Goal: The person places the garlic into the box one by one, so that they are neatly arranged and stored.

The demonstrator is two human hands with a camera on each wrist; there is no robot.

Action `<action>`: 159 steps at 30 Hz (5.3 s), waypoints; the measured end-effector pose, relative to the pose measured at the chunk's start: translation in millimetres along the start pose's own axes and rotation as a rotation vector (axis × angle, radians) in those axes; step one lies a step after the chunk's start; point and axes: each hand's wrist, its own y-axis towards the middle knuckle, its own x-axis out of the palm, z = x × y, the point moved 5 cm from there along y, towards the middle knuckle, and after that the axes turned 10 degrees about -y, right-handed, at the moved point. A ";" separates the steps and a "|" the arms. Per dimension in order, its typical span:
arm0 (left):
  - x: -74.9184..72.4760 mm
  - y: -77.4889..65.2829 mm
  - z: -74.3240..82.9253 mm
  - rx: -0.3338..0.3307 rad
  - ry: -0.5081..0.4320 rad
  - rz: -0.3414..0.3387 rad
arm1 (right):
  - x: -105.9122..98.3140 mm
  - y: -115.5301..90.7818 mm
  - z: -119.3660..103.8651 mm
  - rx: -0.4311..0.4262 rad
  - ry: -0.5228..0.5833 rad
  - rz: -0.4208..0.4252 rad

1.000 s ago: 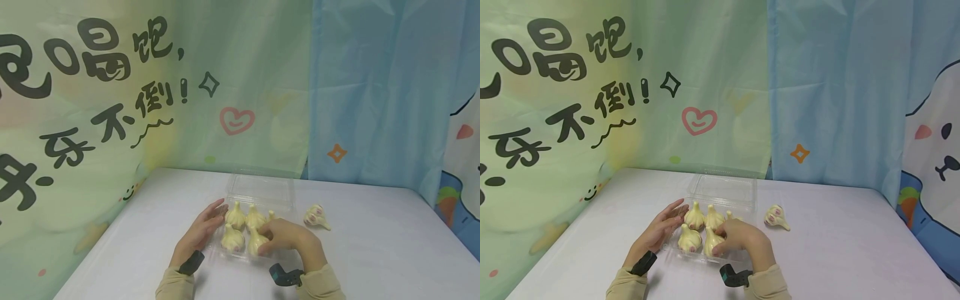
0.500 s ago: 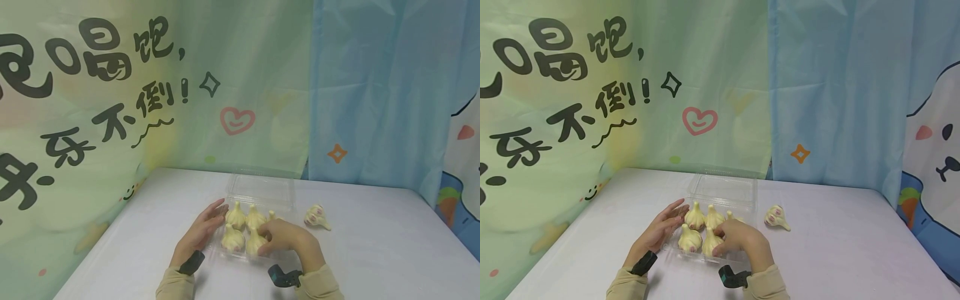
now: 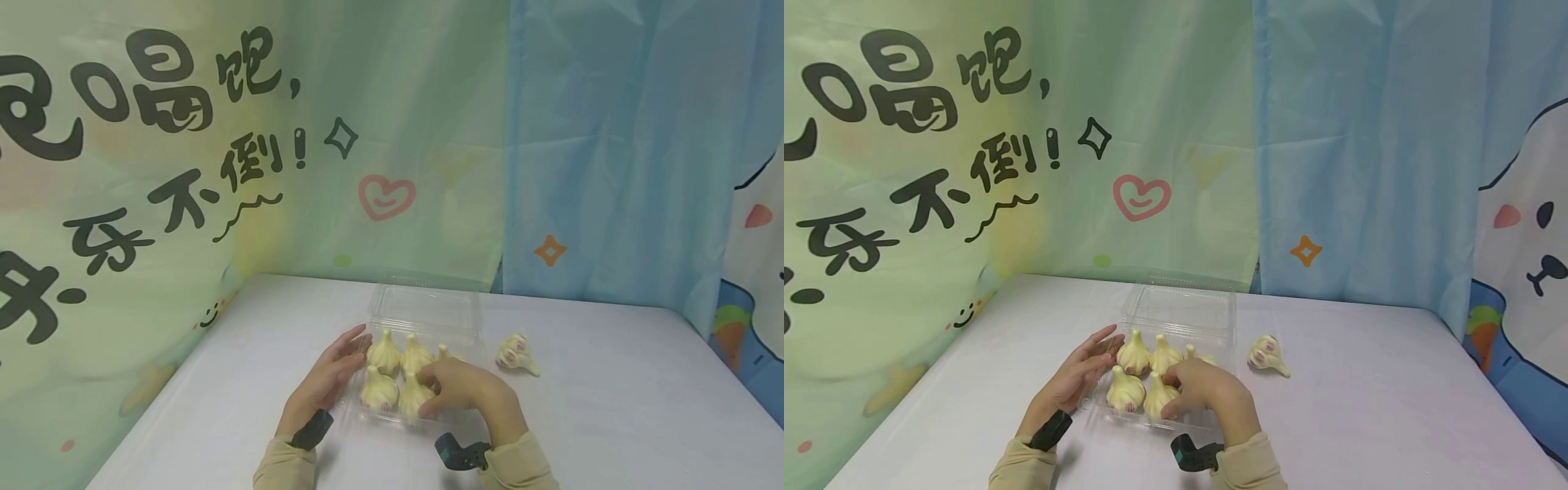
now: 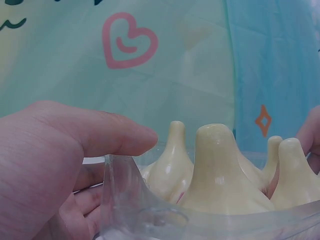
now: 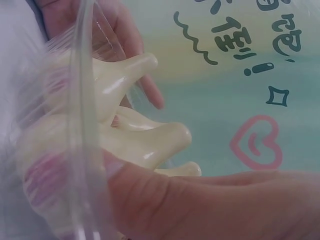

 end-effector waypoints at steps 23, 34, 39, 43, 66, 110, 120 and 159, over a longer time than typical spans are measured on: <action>0.0 -0.1 -0.4 -0.007 -0.008 0.017 | -1.7 1.3 -0.2 -0.029 -0.036 0.026; 0.2 -0.1 0.0 -0.003 -0.006 0.014 | -0.9 -5.8 0.4 0.030 0.101 0.004; 0.4 -0.1 -0.1 -0.008 -0.009 0.020 | -2.1 -6.4 -0.6 0.035 0.100 0.013; -0.1 -0.6 -0.3 -0.017 -0.006 0.030 | -2.4 -4.5 -0.6 0.026 0.086 0.021; -0.1 -1.7 0.2 -0.010 -0.002 0.017 | -2.1 -0.8 1.0 -0.031 0.021 0.037; 0.3 -1.3 0.7 -0.023 0.020 0.039 | -37.7 -35.5 35.8 0.054 0.170 0.152; -0.7 -1.2 0.3 -0.015 0.006 0.023 | -54.7 -53.7 78.8 0.167 0.177 0.337; 1.4 -1.7 1.5 0.001 -0.004 0.001 | -21.8 -50.8 157.3 0.218 0.146 0.554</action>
